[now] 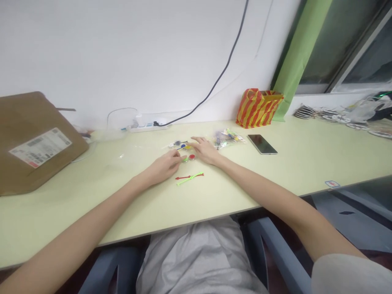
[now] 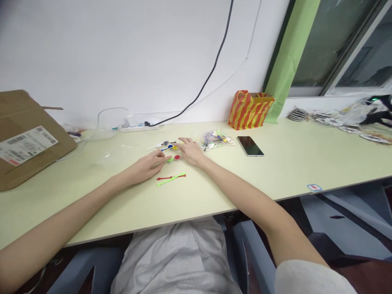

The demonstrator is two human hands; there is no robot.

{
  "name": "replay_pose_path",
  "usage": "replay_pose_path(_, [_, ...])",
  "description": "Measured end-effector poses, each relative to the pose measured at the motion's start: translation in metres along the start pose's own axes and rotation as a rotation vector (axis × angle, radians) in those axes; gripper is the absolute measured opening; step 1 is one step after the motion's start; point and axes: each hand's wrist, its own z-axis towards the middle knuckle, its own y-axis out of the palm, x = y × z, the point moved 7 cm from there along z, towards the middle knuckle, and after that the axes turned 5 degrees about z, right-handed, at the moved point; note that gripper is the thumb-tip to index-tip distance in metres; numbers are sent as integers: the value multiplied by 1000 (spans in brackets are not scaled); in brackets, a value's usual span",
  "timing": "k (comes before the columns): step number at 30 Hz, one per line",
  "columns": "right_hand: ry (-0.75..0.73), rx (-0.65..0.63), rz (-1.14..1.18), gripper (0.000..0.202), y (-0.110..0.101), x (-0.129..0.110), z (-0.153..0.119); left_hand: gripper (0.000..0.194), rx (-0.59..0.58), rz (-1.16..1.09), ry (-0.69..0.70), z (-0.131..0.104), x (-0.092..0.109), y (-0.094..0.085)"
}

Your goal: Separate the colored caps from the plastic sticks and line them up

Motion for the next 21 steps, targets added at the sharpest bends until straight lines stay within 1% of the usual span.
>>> replay_pose_path(2, [-7,-7,6,47,1,0,-1,42,-9,-3,15,0,3,0])
replay_pose_path(4, [-9,6,25,43,0,2,-1,44,-16,-1,31,0,5,1])
replay_pose_path(9, [68,106,91,20,-4,14,4,45,-38,-6,20,1,5,4])
replay_pose_path(12, [96,129,114,15,-5,17,4,45,-56,-10,15,1,5,7])
replay_pose_path(14, [100,164,151,14,-10,18,3,46,-57,-1,19,1,5,7])
replay_pose_path(16, [99,238,215,13,-19,16,-1,49,-27,22,14,1,4,5])
replay_pose_path(18, [96,315,318,12,-29,10,-6,51,39,48,-24,2,2,-1])
replay_pose_path(20, [80,359,460,12,-37,-3,-11,51,111,54,-76,2,-1,-7])
replay_pose_path(21, [66,360,534,14,-38,-12,-13,49,142,46,-92,2,-1,-10])
